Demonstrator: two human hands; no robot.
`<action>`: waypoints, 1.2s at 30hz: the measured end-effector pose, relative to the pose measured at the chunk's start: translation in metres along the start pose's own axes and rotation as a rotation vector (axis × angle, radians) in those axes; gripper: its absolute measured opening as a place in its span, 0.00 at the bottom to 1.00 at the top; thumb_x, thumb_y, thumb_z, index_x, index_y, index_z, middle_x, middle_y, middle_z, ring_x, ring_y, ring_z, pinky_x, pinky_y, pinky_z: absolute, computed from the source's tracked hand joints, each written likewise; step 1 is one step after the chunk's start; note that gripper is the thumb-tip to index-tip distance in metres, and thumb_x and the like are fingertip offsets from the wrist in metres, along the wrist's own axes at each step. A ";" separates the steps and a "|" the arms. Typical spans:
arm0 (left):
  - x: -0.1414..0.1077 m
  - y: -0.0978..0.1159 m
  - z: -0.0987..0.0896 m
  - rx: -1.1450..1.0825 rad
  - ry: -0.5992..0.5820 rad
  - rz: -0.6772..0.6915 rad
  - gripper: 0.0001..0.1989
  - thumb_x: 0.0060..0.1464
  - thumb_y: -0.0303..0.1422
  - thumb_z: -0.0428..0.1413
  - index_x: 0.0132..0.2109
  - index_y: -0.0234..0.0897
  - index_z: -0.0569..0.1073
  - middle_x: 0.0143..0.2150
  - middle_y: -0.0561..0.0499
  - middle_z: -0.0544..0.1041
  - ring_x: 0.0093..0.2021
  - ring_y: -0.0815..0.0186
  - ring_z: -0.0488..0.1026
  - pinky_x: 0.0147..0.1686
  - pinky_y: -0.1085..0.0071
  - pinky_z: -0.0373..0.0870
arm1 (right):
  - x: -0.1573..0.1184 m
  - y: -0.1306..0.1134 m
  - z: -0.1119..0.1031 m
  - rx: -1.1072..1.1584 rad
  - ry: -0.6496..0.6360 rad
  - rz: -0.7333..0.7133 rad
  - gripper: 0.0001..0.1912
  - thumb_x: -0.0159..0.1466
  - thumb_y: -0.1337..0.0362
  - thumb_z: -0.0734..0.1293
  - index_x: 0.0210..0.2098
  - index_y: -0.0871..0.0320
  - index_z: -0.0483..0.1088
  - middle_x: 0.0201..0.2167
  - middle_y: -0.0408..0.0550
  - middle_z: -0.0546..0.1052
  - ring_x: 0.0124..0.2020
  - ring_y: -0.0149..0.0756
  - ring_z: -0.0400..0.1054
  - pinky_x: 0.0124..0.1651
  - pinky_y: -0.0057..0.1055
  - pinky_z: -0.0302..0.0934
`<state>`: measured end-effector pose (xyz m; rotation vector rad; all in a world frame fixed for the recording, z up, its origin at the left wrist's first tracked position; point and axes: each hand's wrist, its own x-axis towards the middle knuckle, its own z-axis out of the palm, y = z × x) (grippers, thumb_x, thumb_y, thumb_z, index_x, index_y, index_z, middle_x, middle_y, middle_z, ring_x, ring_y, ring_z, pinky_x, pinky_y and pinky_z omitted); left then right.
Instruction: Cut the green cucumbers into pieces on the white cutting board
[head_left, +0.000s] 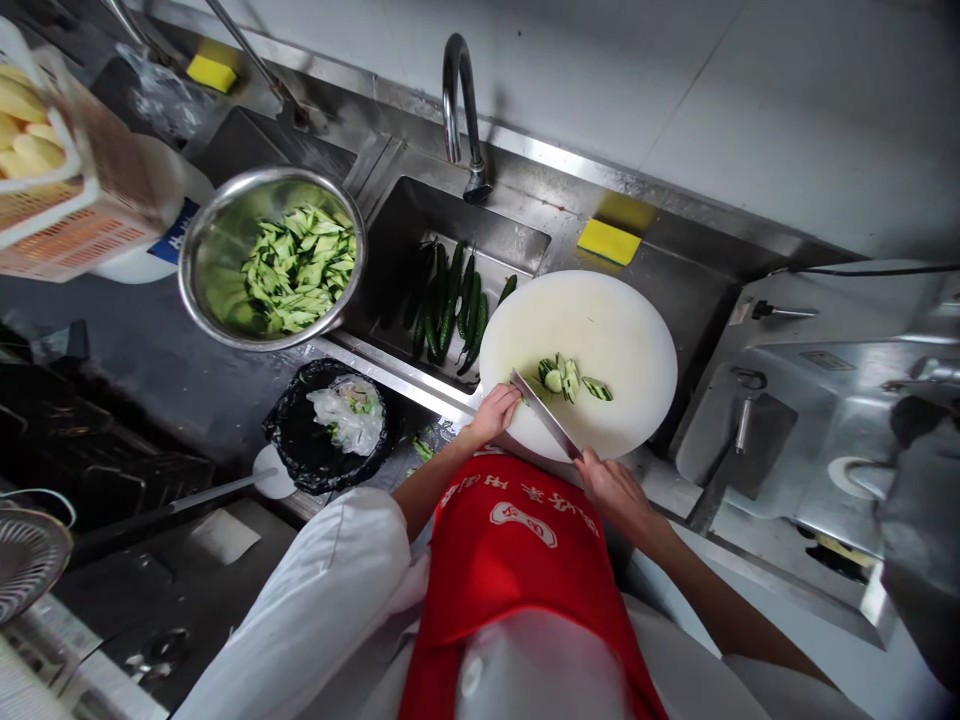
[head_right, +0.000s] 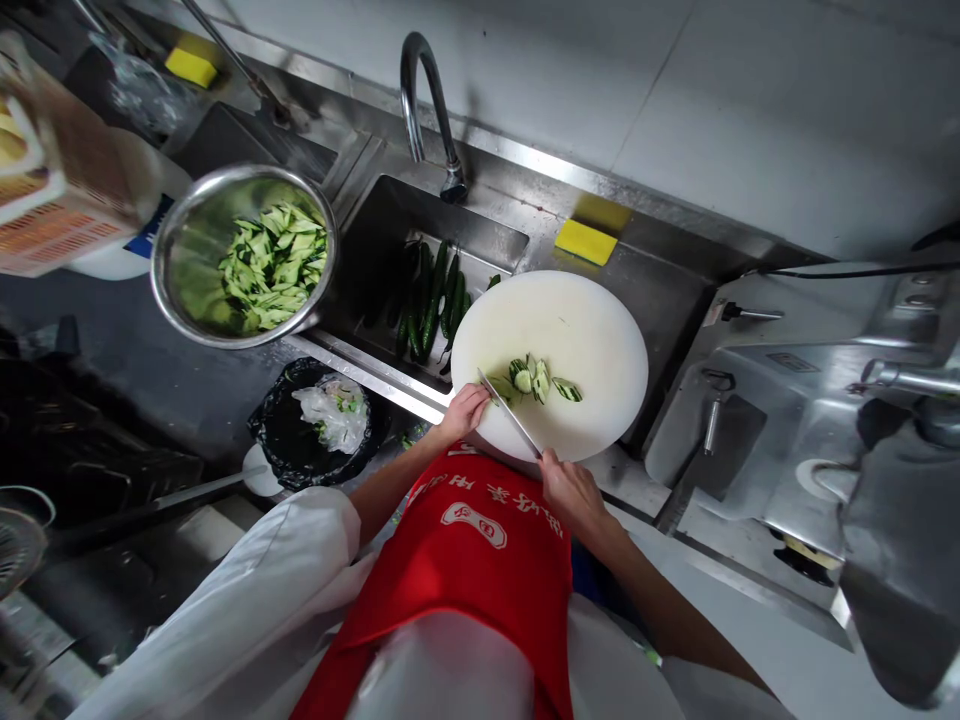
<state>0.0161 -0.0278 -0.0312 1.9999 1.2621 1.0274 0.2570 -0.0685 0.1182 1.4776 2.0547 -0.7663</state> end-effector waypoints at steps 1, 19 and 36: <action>-0.001 0.001 0.001 0.008 -0.003 -0.004 0.12 0.66 0.32 0.46 0.48 0.36 0.73 0.45 0.41 0.75 0.48 0.61 0.71 0.48 0.60 0.73 | 0.004 -0.002 0.000 0.009 -0.004 0.002 0.14 0.74 0.60 0.50 0.43 0.58 0.64 0.29 0.50 0.78 0.31 0.36 0.74 0.30 0.30 0.48; 0.173 0.091 0.072 0.170 -0.707 0.084 0.10 0.48 0.21 0.61 0.38 0.35 0.78 0.42 0.43 0.76 0.45 0.60 0.71 0.46 0.66 0.68 | -0.004 -0.020 0.031 0.073 0.046 -0.051 0.16 0.73 0.62 0.50 0.51 0.60 0.64 0.35 0.55 0.79 0.38 0.40 0.75 0.37 0.28 0.58; 0.061 0.015 -0.024 -0.064 0.172 -0.573 0.11 0.53 0.37 0.62 0.31 0.35 0.71 0.30 0.51 0.72 0.28 0.70 0.71 0.32 0.72 0.71 | -0.006 -0.021 0.043 0.182 0.130 0.192 0.16 0.73 0.62 0.49 0.48 0.61 0.63 0.31 0.54 0.77 0.34 0.40 0.75 0.32 0.28 0.55</action>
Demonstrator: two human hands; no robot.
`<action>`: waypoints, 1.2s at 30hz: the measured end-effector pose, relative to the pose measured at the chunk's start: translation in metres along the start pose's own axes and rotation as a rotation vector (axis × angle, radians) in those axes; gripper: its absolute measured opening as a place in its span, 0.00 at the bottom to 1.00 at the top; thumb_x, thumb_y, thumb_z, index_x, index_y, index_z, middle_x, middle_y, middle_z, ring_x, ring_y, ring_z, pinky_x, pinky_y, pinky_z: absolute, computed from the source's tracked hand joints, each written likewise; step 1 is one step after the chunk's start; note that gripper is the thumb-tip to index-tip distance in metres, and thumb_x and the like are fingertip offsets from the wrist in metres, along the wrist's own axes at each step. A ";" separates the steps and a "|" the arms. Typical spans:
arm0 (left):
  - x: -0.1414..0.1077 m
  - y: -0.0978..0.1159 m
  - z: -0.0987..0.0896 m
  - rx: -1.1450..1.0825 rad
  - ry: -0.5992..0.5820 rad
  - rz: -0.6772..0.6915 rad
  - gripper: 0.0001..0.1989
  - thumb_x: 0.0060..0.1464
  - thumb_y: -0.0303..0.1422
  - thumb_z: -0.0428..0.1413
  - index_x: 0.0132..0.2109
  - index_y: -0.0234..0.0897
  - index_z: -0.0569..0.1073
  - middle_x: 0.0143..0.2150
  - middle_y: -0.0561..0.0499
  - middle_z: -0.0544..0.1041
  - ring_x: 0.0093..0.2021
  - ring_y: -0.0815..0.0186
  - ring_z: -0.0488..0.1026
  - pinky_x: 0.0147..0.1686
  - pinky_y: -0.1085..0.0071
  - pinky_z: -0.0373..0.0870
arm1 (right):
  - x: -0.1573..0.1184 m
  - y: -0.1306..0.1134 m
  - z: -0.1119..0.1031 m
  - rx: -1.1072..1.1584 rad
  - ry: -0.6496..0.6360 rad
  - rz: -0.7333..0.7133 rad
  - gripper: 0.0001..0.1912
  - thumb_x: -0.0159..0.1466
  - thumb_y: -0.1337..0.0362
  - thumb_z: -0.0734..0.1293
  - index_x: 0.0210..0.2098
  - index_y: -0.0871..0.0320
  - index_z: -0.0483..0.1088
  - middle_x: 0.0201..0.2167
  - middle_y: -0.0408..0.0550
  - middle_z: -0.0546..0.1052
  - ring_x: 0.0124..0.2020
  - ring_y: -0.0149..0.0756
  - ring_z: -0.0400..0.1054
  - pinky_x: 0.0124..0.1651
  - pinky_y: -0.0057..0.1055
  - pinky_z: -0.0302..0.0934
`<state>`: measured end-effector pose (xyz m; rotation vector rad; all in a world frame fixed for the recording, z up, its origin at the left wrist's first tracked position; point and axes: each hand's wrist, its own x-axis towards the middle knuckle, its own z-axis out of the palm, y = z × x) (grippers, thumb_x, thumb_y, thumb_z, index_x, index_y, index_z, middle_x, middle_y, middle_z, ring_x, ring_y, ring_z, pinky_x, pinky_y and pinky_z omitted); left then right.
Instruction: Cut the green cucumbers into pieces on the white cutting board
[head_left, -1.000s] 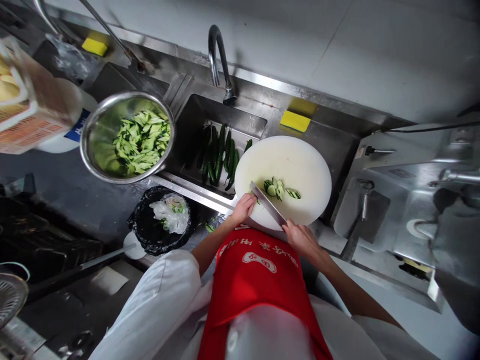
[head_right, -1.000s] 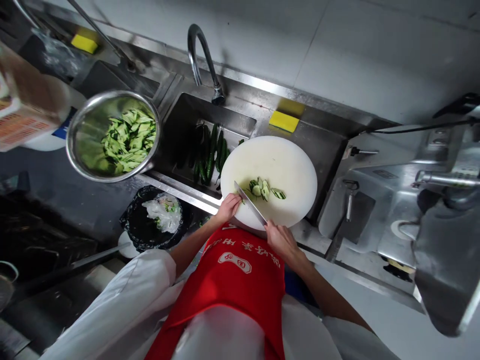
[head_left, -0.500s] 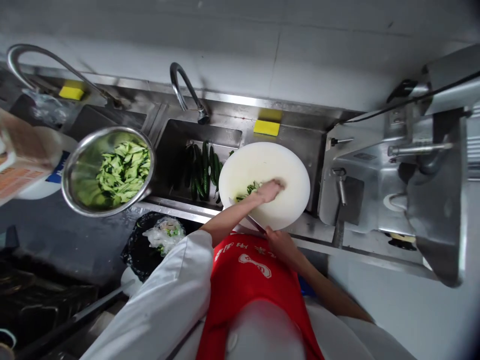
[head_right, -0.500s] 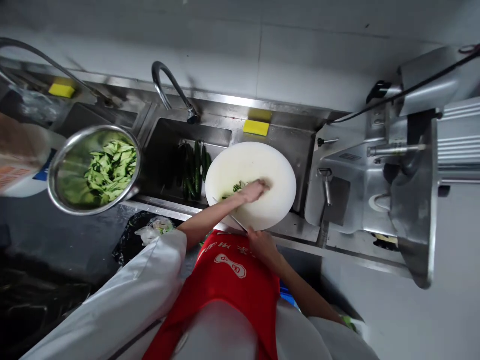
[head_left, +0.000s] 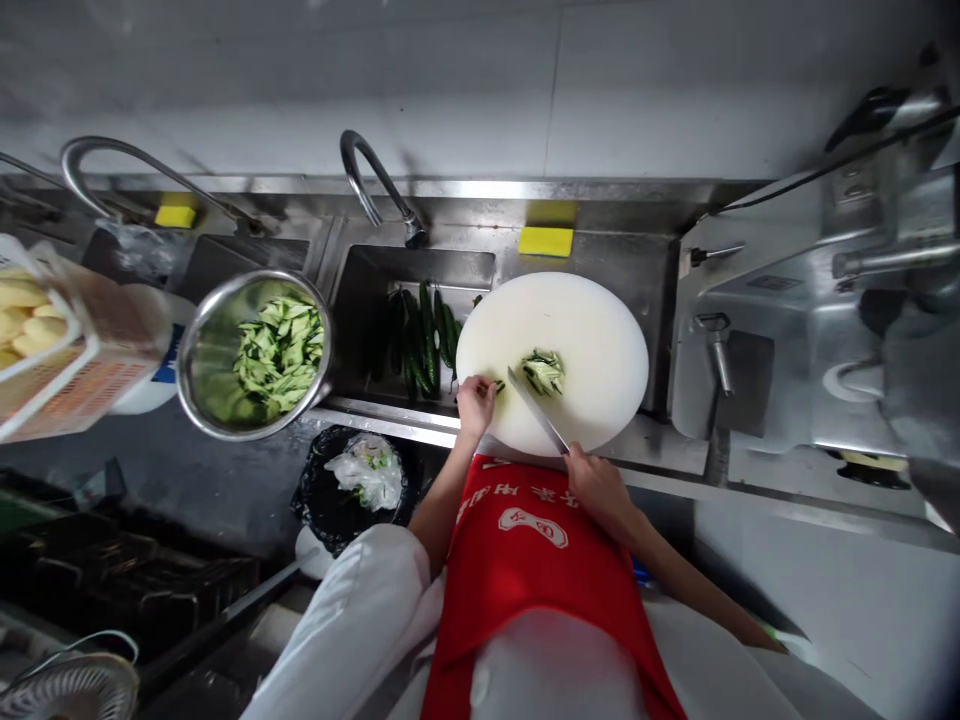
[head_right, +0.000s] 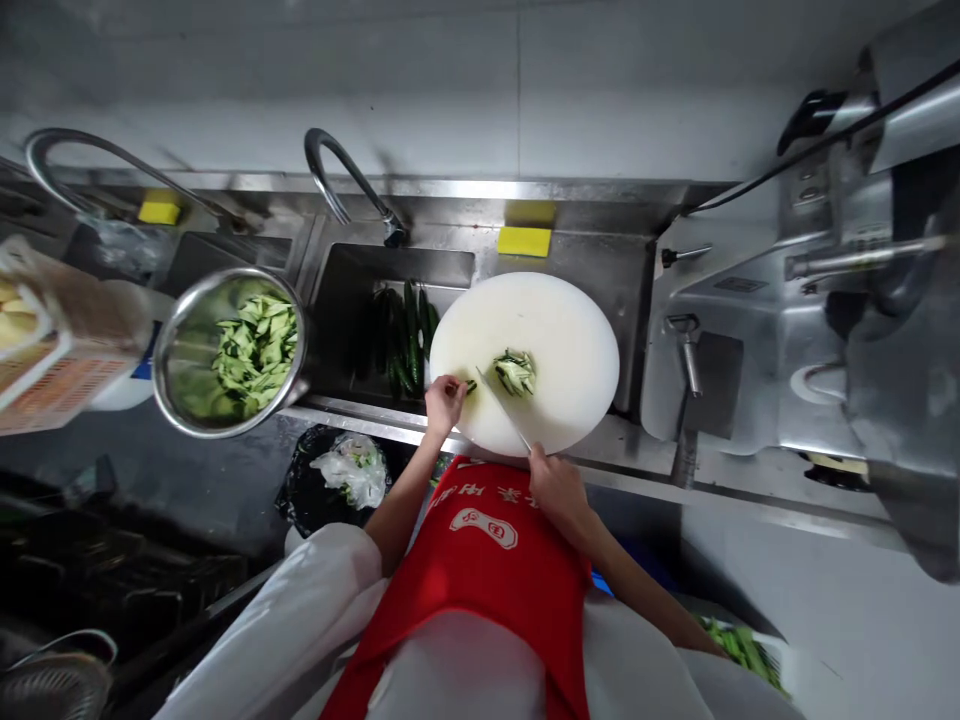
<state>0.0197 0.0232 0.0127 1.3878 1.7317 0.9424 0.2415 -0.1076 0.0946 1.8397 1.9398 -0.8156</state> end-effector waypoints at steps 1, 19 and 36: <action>-0.008 -0.004 0.000 0.061 -0.004 0.018 0.10 0.54 0.37 0.61 0.32 0.35 0.72 0.31 0.50 0.73 0.28 0.69 0.70 0.32 0.71 0.70 | 0.000 -0.003 0.000 -0.008 -0.015 -0.017 0.16 0.73 0.62 0.49 0.48 0.61 0.63 0.31 0.54 0.78 0.34 0.40 0.75 0.32 0.28 0.55; -0.040 -0.013 0.003 0.151 -0.327 0.441 0.13 0.67 0.34 0.46 0.44 0.38 0.75 0.42 0.46 0.72 0.45 0.61 0.70 0.49 0.62 0.72 | -0.008 -0.001 0.001 -0.157 -0.065 -0.112 0.14 0.71 0.67 0.52 0.52 0.63 0.61 0.32 0.55 0.78 0.35 0.42 0.76 0.31 0.28 0.57; -0.046 -0.043 0.011 0.076 -0.238 0.518 0.13 0.67 0.34 0.46 0.49 0.39 0.74 0.46 0.44 0.74 0.49 0.61 0.72 0.49 0.60 0.74 | -0.001 -0.009 -0.012 -0.165 -0.120 -0.095 0.13 0.73 0.64 0.51 0.48 0.62 0.62 0.30 0.53 0.78 0.33 0.39 0.76 0.30 0.29 0.54</action>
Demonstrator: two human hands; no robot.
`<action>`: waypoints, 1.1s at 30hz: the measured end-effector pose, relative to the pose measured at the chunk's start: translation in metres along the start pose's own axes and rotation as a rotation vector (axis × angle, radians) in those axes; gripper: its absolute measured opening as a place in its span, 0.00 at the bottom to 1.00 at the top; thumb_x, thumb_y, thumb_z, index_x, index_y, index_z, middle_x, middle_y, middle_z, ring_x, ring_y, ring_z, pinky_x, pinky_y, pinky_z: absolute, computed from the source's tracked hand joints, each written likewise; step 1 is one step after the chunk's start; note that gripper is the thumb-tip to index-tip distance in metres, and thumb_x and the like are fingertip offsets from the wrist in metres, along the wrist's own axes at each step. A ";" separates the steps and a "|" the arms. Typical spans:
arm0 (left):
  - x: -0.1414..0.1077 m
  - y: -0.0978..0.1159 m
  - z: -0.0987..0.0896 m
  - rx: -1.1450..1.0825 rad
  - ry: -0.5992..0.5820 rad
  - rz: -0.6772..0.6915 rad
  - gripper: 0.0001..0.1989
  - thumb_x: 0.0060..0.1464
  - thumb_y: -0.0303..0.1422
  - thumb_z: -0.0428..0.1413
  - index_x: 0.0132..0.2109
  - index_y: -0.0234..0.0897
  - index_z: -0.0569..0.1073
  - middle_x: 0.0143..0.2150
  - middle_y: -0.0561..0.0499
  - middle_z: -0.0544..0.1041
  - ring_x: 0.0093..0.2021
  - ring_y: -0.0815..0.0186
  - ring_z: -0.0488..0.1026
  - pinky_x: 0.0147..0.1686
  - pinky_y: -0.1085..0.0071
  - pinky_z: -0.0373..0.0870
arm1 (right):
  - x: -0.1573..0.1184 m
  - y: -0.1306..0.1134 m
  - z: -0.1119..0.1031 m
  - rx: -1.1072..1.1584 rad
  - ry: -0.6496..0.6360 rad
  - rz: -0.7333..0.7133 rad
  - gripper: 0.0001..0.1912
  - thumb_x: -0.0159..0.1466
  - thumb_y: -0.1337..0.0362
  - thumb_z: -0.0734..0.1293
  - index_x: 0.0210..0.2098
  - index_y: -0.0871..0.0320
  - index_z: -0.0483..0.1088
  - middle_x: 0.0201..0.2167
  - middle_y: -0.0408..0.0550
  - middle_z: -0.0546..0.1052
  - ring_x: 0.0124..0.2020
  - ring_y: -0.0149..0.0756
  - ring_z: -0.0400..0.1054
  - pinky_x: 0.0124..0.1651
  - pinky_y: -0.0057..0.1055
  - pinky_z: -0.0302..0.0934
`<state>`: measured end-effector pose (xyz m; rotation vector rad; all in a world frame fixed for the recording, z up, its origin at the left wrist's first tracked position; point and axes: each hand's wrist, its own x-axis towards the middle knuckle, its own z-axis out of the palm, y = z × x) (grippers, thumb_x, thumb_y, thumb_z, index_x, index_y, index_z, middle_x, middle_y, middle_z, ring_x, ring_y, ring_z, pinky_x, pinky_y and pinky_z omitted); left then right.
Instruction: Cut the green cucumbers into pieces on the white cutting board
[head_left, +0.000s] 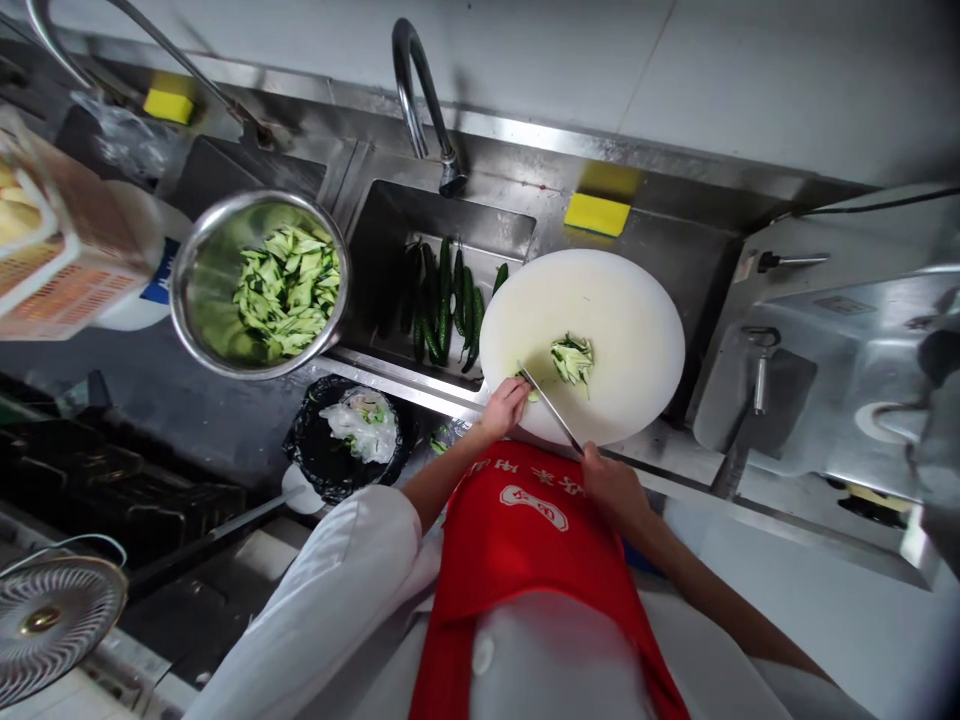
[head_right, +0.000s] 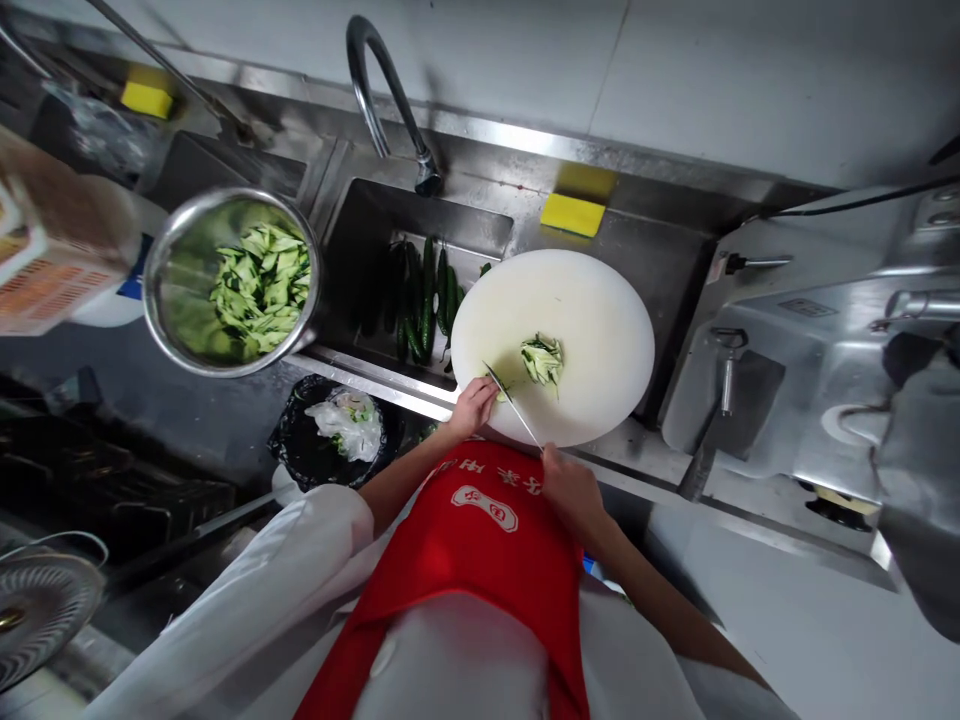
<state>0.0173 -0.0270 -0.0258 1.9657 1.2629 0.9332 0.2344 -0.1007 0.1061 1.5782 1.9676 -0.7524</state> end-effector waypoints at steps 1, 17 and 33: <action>-0.001 0.000 0.000 -0.008 -0.006 -0.008 0.13 0.67 0.34 0.46 0.49 0.40 0.74 0.46 0.44 0.74 0.49 0.61 0.72 0.49 0.60 0.75 | 0.000 0.000 -0.001 -0.001 -0.001 0.004 0.13 0.73 0.64 0.50 0.48 0.62 0.62 0.31 0.54 0.78 0.33 0.39 0.76 0.30 0.29 0.54; -0.007 -0.010 -0.006 -0.012 -0.018 0.056 0.12 0.66 0.32 0.47 0.50 0.38 0.74 0.45 0.41 0.73 0.49 0.60 0.71 0.48 0.59 0.73 | -0.005 -0.004 -0.008 -0.022 -0.039 0.005 0.12 0.74 0.63 0.50 0.45 0.60 0.61 0.29 0.51 0.78 0.32 0.38 0.76 0.28 0.29 0.49; -0.010 -0.020 -0.003 -0.035 0.004 0.152 0.15 0.68 0.32 0.44 0.52 0.34 0.72 0.48 0.40 0.74 0.50 0.62 0.71 0.50 0.61 0.74 | -0.003 -0.007 -0.004 0.008 -0.058 0.027 0.14 0.74 0.61 0.48 0.45 0.59 0.61 0.29 0.52 0.77 0.34 0.41 0.76 0.30 0.29 0.53</action>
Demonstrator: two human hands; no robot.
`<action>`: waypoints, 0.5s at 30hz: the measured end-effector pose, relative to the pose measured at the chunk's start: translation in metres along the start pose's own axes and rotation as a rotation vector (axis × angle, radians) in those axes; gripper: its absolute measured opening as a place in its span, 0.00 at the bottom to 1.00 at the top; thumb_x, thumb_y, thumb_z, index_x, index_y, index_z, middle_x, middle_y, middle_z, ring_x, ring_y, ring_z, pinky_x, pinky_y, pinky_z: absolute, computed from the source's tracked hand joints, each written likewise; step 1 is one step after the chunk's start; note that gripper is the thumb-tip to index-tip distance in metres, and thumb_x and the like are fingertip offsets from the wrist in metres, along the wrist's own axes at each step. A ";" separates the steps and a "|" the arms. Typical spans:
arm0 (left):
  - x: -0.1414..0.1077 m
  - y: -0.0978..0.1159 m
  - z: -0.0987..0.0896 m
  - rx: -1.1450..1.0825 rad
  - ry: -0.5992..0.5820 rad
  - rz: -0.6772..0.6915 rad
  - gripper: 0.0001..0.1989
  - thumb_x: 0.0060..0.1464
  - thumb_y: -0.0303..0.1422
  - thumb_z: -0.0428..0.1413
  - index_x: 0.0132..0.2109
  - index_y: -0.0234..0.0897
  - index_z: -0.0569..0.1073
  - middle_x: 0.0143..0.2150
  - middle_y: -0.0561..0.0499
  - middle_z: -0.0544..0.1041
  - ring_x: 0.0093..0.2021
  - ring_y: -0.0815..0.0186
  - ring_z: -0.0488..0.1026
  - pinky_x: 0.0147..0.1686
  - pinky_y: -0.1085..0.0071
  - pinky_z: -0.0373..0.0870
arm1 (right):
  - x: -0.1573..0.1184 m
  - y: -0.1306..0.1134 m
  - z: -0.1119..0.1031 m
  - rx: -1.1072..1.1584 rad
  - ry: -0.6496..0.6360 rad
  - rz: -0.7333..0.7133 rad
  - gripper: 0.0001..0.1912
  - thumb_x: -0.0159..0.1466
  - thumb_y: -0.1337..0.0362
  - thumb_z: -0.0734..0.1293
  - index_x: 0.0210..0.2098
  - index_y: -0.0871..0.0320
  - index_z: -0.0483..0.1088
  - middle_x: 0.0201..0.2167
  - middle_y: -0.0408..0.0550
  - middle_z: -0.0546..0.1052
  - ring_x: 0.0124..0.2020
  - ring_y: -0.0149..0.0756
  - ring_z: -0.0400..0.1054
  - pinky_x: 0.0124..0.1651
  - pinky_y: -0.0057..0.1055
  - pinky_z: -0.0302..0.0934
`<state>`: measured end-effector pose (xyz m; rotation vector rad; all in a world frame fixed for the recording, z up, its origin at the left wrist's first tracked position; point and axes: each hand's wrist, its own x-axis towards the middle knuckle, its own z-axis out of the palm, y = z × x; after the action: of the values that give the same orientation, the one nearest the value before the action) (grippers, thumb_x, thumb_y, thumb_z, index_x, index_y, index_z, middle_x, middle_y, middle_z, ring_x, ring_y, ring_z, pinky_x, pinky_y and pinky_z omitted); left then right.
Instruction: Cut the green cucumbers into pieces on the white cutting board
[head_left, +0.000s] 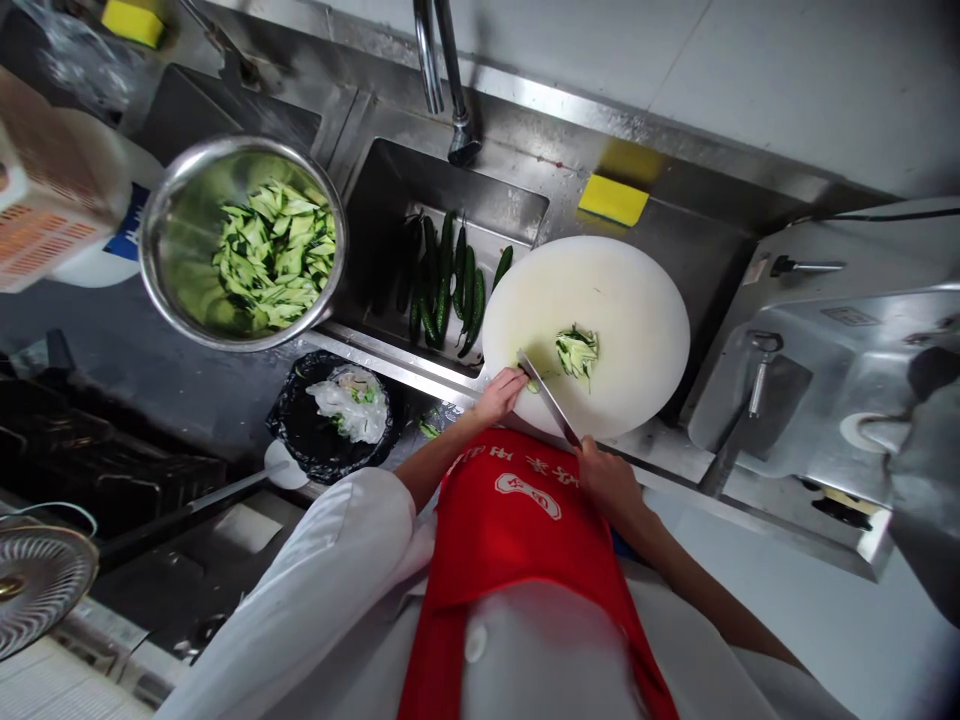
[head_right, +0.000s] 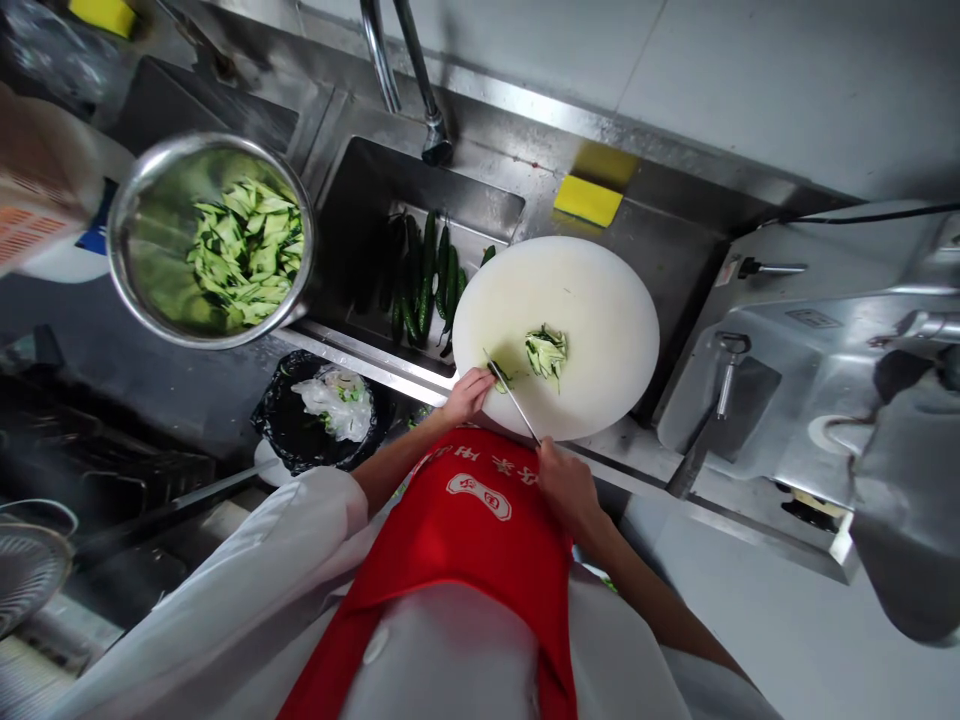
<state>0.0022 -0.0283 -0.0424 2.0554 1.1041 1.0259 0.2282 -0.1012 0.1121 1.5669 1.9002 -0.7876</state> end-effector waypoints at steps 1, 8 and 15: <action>0.000 0.000 0.000 0.007 0.003 0.001 0.15 0.67 0.32 0.44 0.53 0.34 0.72 0.47 0.40 0.74 0.50 0.62 0.71 0.50 0.61 0.74 | -0.002 0.001 0.001 0.001 -0.011 0.004 0.14 0.74 0.61 0.48 0.45 0.59 0.61 0.29 0.51 0.77 0.33 0.41 0.76 0.30 0.29 0.52; -0.003 -0.003 -0.003 -0.003 -0.026 -0.023 0.16 0.68 0.34 0.44 0.53 0.34 0.72 0.49 0.40 0.73 0.52 0.63 0.72 0.51 0.63 0.74 | 0.013 -0.005 0.007 0.004 -0.012 0.017 0.14 0.74 0.61 0.48 0.44 0.60 0.60 0.30 0.52 0.77 0.33 0.40 0.76 0.30 0.29 0.52; -0.001 -0.009 -0.010 -0.015 -0.117 0.040 0.17 0.68 0.33 0.43 0.55 0.35 0.71 0.50 0.40 0.73 0.53 0.61 0.70 0.53 0.60 0.72 | -0.002 -0.001 0.006 -0.002 -0.013 0.023 0.14 0.74 0.61 0.48 0.45 0.59 0.61 0.30 0.51 0.77 0.32 0.40 0.75 0.31 0.29 0.53</action>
<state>-0.0099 -0.0238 -0.0444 2.1052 0.9970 0.9177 0.2281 -0.1068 0.1091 1.5761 1.8692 -0.7842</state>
